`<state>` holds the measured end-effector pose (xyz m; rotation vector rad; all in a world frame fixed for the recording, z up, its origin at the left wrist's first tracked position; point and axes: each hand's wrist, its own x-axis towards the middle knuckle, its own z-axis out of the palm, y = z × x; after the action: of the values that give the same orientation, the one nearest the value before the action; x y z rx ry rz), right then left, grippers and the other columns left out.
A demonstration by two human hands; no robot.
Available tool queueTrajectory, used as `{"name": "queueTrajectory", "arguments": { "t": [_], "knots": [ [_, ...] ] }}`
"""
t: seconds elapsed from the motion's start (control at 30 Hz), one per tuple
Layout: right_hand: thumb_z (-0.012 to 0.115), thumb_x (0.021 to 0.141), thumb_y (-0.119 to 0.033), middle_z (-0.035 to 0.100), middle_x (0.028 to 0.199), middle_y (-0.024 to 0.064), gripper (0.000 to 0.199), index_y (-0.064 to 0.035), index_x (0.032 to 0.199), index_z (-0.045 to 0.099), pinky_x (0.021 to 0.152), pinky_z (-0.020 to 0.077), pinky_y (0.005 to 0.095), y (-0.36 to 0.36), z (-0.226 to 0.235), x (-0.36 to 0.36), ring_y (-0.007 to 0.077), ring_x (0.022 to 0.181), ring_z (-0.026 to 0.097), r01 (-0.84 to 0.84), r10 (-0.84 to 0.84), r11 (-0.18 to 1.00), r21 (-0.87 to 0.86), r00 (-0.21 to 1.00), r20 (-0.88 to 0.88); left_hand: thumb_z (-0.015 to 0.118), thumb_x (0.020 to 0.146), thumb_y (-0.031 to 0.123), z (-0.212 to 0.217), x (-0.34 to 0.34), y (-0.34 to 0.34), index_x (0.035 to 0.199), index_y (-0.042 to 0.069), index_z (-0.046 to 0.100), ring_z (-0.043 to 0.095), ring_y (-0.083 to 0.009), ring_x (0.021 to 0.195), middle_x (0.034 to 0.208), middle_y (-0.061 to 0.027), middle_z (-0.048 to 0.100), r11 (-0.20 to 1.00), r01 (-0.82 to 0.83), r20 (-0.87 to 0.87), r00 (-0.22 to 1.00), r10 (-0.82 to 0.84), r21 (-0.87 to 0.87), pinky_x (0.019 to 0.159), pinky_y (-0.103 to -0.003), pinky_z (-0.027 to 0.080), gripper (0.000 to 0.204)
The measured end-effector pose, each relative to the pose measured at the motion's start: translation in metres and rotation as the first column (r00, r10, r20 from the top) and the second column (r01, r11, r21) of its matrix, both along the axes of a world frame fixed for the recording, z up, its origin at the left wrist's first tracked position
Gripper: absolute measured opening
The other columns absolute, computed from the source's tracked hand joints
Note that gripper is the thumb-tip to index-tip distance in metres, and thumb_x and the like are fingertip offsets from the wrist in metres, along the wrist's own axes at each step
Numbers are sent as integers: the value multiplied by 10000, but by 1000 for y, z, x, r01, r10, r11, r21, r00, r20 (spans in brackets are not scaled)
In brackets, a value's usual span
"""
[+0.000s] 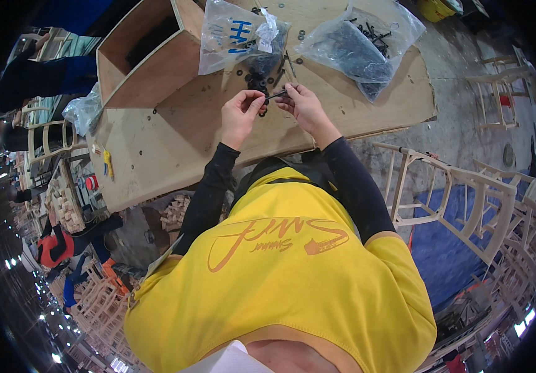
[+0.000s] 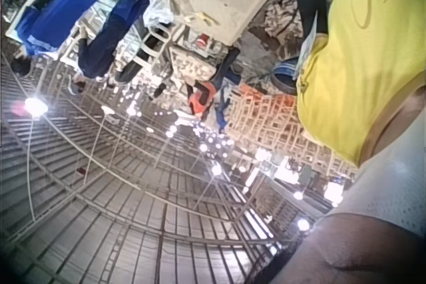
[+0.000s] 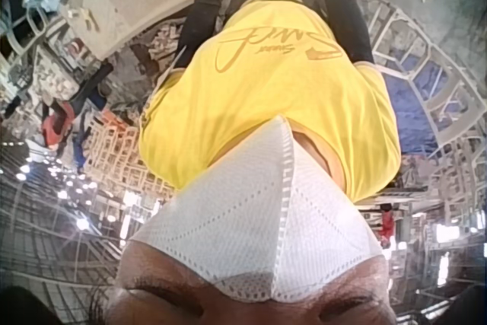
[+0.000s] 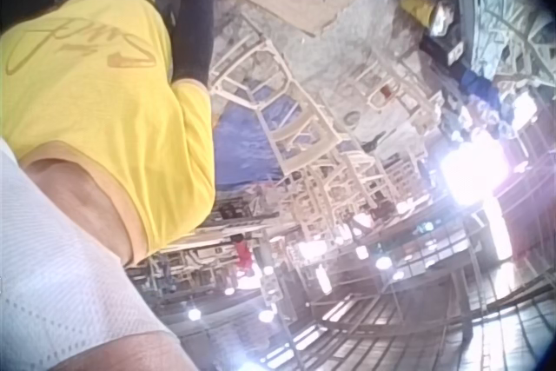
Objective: The person repeatedly picks up small black washers and screws from a table, threads the washers onto the screws, and places the assembled pieces into a wooden bin. The person also handles plastic bags containing additional hardware.
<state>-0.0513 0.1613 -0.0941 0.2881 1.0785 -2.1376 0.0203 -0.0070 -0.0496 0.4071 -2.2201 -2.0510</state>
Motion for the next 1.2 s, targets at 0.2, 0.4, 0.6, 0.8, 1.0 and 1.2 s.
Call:
{"name": "queueTrajectory", "arguments": {
  "t": [0.2, 0.4, 0.6, 0.8, 1.0, 1.2],
  "knots": [
    [539, 1003, -229, 613, 883, 11, 187, -57, 1076, 542, 693, 552, 258, -1, -10, 2, 98, 774, 625, 2, -4, 999, 55, 999, 37, 676, 899, 62, 1, -1, 2, 1033, -24, 627, 662, -128, 749, 870, -70, 671, 967, 1, 0, 1000, -1, 256, 674, -248, 546, 167],
    [537, 1004, -223, 619, 879, 7, 163, -66, 1046, 554, 691, 552, 261, -4, -21, 9, 98, 757, 619, -41, 37, 999, 28, 991, 130, 695, 882, 80, 1, 4, 11, 973, 10, 660, 649, -112, 734, 850, -35, 660, 988, -68, -9, 998, 70, 136, 645, -250, 528, 120],
    [543, 1002, -224, 655, 936, 22, 180, -65, 1084, 566, 726, 549, 256, -5, -17, 18, 104, 804, 630, -167, 176, 984, -62, 967, 182, 730, 835, 113, 11, 9, 9, 874, 40, 691, 614, -167, 691, 764, -63, 620, 880, -162, -299, 954, 24, -445, 585, -306, 467, 92],
    [538, 1003, -232, 675, 1093, 56, 234, -62, 1159, 573, 796, 541, 245, -3, -6, 23, 115, 914, 649, -162, 166, 986, -40, 975, 149, 710, 846, 164, 35, -2, -10, 844, 56, 675, 602, -267, 681, 757, -87, 633, 777, -160, -344, 936, -76, -609, 611, -350, 480, 113],
    [513, 1013, -255, 662, 1149, 46, 311, -75, 1261, 566, 834, 527, 249, 5, -6, 17, 118, 996, 630, -130, 132, 991, -25, 983, 125, 721, 860, 164, 61, -19, -38, 875, 11, 689, 587, -157, 600, 741, -79, 637, 560, 55, -159, 932, -326, -826, 576, -278, 467, 157],
    [502, 1017, -273, 643, 1185, 20, 347, -108, 1319, 546, 865, 490, 253, 10, -6, 15, 113, 1039, 606, -138, 136, 990, 14, 985, 110, 734, 853, 194, 85, -31, -48, 847, 6, 686, 552, -107, 581, 677, -65, 623, 747, 46, -186, 957, -224, -664, 562, -260, 444, 194]
  ]
}}
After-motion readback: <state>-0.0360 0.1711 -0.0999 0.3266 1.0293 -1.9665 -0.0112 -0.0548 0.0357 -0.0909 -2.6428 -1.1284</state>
